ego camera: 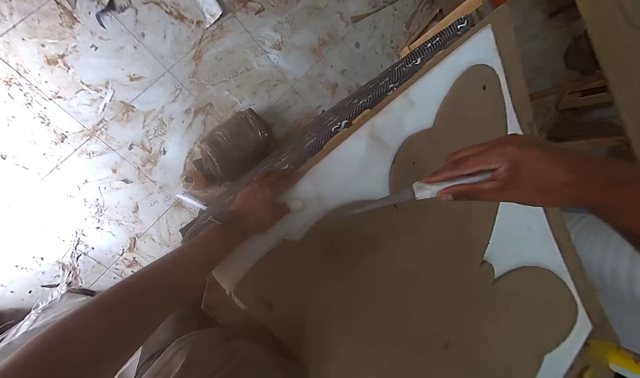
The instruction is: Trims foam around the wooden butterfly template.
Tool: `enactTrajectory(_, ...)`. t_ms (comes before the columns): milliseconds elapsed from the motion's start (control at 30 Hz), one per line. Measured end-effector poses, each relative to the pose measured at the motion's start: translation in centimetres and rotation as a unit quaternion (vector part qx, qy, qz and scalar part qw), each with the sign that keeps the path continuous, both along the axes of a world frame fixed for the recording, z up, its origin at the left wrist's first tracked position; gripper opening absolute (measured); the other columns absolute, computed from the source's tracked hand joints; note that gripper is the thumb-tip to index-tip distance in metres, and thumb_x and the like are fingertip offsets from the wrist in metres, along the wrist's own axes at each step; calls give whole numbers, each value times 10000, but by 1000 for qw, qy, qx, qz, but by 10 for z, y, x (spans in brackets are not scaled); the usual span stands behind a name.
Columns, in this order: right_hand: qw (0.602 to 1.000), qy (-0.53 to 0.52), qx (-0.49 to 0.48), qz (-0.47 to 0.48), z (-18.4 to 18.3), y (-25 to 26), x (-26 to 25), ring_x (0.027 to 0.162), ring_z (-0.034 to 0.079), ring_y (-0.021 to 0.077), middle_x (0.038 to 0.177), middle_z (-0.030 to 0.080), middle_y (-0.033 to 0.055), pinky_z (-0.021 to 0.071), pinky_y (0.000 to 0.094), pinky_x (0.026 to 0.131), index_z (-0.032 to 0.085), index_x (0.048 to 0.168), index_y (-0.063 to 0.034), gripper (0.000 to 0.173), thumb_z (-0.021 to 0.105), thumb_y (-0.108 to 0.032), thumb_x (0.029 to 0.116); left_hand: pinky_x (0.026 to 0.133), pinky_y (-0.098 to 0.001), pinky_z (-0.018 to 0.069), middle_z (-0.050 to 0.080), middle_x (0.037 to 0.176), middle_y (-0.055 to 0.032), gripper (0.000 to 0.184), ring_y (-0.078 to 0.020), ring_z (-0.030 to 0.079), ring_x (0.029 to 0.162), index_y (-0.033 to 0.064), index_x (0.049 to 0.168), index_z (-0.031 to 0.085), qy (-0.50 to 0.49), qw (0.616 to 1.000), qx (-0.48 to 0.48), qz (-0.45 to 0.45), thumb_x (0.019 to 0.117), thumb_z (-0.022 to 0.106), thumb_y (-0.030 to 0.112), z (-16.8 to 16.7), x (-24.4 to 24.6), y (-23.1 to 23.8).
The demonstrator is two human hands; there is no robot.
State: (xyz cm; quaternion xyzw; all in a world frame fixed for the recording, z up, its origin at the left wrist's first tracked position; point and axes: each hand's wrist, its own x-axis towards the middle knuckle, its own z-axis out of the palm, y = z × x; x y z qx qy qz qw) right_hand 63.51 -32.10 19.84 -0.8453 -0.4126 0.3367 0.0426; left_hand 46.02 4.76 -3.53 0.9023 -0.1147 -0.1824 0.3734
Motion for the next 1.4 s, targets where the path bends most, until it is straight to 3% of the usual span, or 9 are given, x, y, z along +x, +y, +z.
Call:
enactTrajectory(133, 1000, 18, 9, -10, -32, -11, -3, 880, 667, -20, 992, 717, -165, 608, 317, 772, 760, 1190, -385, 444, 609, -687, 902, 1105, -540, 450, 522, 1513, 26, 784, -234, 490, 1397, 301, 1510, 468, 33, 996, 38, 73, 834, 703, 621, 23, 10, -24)
enactTrajectory(233, 1000, 28, -5, 14, -49, -9, 8, 922, 682, 15, 1035, 728, -141, 605, 361, 804, 761, 1190, -374, 469, 595, -703, 901, 1057, -567, 461, 506, 1501, -24, 739, -284, 511, 1353, 259, 1453, 505, 23, 993, 70, 94, 795, 795, 434, 22, 18, -40)
enactTrajectory(400, 997, 69, 19, 29, -79, -8, 27, 946, 678, 0, 1065, 728, -147, 602, 324, 820, 767, 1175, -361, 412, 606, -648, 926, 1022, -552, 482, 526, 1480, 22, 653, -271, 525, 1324, 312, 1428, 552, 1, 994, 60, 89, 820, 790, 322, 14, 23, -39)
enactTrajectory(533, 989, 129, 66, -21, -92, -13, 30, 967, 684, -4, 1055, 737, -120, 610, 250, 832, 784, 1158, -284, 341, 707, -514, 918, 1009, -544, 492, 534, 1469, 60, 599, -241, 527, 1320, 345, 1420, 570, -8, 995, 45, 86, 853, 764, 358, 8, 25, -34)
enactTrajectory(833, 983, 160, 86, -41, -109, -30, 25, 900, 679, -13, 1005, 731, -122, 608, 229, 768, 786, 1146, -272, 308, 724, -475, 922, 1020, -507, 504, 551, 1452, 34, 602, -228, 552, 1296, 350, 1398, 588, -30, 995, 43, 89, 829, 756, 245, 7, 25, -34)
enactTrajectory(933, 982, 164, 85, -38, -113, -29, 28, 923, 674, -14, 1021, 727, -118, 601, 218, 776, 783, 1156, -272, 311, 715, -475, 930, 1018, -512, 497, 551, 1448, 29, 592, -237, 549, 1292, 347, 1399, 589, -22, 995, 46, 89, 838, 759, 268, 8, 25, -34)
enactTrajectory(1067, 988, 128, 81, 16, -113, -10, 34, 925, 667, -11, 1019, 716, -129, 596, 254, 789, 782, 1137, -305, 353, 652, -567, 939, 1023, -507, 495, 552, 1451, 30, 570, -233, 548, 1293, 337, 1400, 590, -29, 995, 42, 90, 853, 747, 322, 5, 25, -34)
enactTrajectory(1233, 985, 63, 65, 145, -123, 54, 25, 932, 679, 74, 1007, 723, -111, 566, 438, 828, 771, 1102, -346, 417, 543, -659, 948, 1046, -515, 481, 555, 1443, 19, 551, -230, 538, 1308, 306, 1390, 601, -33, 995, 27, 88, 857, 732, 355, 5, 25, -33)
enactTrajectory(1400, 983, 96, 62, 144, -137, 66, 20, 901, 676, 38, 983, 722, -123, 576, 379, 797, 777, 1095, -332, 365, 576, -607, 964, 1031, -508, 484, 565, 1422, 29, 543, -222, 549, 1282, 314, 1381, 606, -38, 995, 23, 93, 854, 727, 365, 4, 25, -34)
